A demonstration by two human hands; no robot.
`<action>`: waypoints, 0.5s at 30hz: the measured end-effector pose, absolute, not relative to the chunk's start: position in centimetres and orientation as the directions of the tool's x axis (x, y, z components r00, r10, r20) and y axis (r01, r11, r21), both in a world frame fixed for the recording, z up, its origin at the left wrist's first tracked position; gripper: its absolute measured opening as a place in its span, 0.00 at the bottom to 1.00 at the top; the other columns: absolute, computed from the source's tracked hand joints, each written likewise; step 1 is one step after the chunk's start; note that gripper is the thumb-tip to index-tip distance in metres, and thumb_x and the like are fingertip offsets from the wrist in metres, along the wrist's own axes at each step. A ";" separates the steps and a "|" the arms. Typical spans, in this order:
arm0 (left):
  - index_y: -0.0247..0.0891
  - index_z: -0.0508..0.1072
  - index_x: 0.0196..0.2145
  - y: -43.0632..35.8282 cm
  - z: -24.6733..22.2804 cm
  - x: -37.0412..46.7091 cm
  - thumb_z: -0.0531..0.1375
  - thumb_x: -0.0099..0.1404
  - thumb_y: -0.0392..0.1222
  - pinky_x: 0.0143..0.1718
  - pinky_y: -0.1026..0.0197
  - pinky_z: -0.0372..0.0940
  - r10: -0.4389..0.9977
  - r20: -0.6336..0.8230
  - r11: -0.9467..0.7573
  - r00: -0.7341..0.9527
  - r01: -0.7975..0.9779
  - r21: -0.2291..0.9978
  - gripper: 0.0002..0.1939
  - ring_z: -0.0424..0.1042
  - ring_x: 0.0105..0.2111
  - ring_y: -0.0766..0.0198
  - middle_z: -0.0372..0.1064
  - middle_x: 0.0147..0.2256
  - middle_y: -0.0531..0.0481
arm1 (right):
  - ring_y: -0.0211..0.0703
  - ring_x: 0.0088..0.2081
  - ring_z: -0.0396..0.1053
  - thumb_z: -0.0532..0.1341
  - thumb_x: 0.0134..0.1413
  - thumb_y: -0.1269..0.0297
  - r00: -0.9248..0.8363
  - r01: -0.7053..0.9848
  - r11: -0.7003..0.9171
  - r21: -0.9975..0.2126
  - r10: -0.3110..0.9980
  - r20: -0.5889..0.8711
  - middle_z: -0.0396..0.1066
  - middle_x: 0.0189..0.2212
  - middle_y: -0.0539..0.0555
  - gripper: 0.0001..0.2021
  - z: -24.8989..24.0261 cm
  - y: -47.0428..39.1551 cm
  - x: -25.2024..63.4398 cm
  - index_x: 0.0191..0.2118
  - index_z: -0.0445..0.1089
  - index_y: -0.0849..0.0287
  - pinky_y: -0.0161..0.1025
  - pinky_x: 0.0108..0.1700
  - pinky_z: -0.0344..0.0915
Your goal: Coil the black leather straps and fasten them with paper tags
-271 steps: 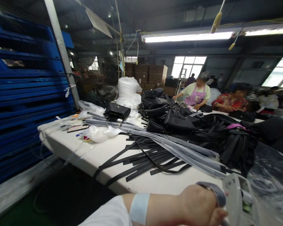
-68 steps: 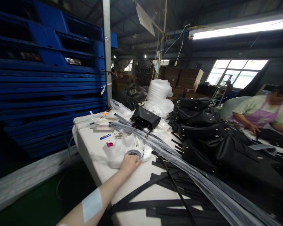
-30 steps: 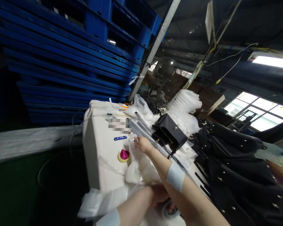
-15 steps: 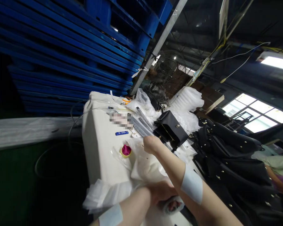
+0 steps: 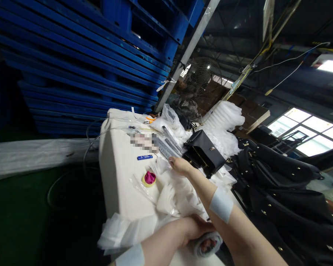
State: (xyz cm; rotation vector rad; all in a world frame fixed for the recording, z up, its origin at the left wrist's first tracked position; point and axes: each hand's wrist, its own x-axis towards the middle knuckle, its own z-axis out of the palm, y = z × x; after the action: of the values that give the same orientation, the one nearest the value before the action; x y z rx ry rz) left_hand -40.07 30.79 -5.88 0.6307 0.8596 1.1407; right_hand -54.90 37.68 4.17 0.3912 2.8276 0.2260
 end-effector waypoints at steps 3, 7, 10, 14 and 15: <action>0.35 0.71 0.19 30.3 -5.1 -40.4 0.60 0.62 0.54 0.17 0.63 0.54 0.934 -0.326 0.352 0.144 -0.517 0.781 0.22 0.58 0.14 0.68 0.63 0.16 0.52 | 0.51 0.44 0.73 0.48 0.65 0.62 -0.908 0.235 0.949 0.210 0.292 -0.302 0.76 0.42 0.63 0.18 4.7 37.9 -52.6 0.43 0.73 0.63 0.39 0.43 0.66; 0.35 0.72 0.21 29.7 -4.4 -40.7 0.60 0.62 0.54 0.19 0.63 0.56 0.934 -0.339 0.343 0.110 -0.531 0.774 0.21 0.58 0.15 0.69 0.65 0.18 0.52 | 0.56 0.40 0.75 0.57 0.54 0.65 -0.859 0.290 0.922 0.255 0.368 -0.356 0.77 0.37 0.67 0.12 3.9 38.0 -49.8 0.35 0.77 0.66 0.41 0.38 0.67; 0.36 0.73 0.21 29.7 -4.4 -40.7 0.63 0.59 0.54 0.19 0.63 0.55 0.942 -0.325 0.320 0.087 -0.526 0.788 0.19 0.59 0.16 0.68 0.67 0.19 0.52 | 0.56 0.38 0.75 0.60 0.49 0.64 -0.861 0.297 0.923 0.245 0.370 -0.350 0.77 0.34 0.64 0.12 3.1 37.6 -48.6 0.37 0.76 0.63 0.41 0.37 0.68; 0.36 0.71 0.17 29.6 -4.5 -40.6 0.65 0.55 0.54 0.18 0.64 0.55 0.949 -0.305 0.298 0.077 -0.530 0.794 0.20 0.59 0.15 0.69 0.65 0.18 0.52 | 0.55 0.49 0.69 0.57 0.51 0.66 -0.924 0.252 0.941 0.227 0.303 -0.233 0.72 0.47 0.65 0.20 2.3 37.0 -48.2 0.51 0.68 0.64 0.43 0.50 0.64; 0.36 0.70 0.17 29.6 -4.5 -40.6 0.65 0.55 0.54 0.18 0.64 0.56 0.948 -0.307 0.301 0.080 -0.533 0.791 0.20 0.58 0.14 0.69 0.65 0.17 0.52 | 0.55 0.52 0.67 0.57 0.51 0.68 -0.935 0.234 0.946 0.223 0.282 -0.215 0.69 0.50 0.66 0.21 2.1 37.0 -48.4 0.52 0.66 0.66 0.43 0.53 0.62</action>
State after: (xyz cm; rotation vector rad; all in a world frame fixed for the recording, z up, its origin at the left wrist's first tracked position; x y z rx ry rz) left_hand -40.62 29.62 -4.53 0.5581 0.9292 1.1973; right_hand -48.38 37.03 2.06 0.3846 2.8557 0.2843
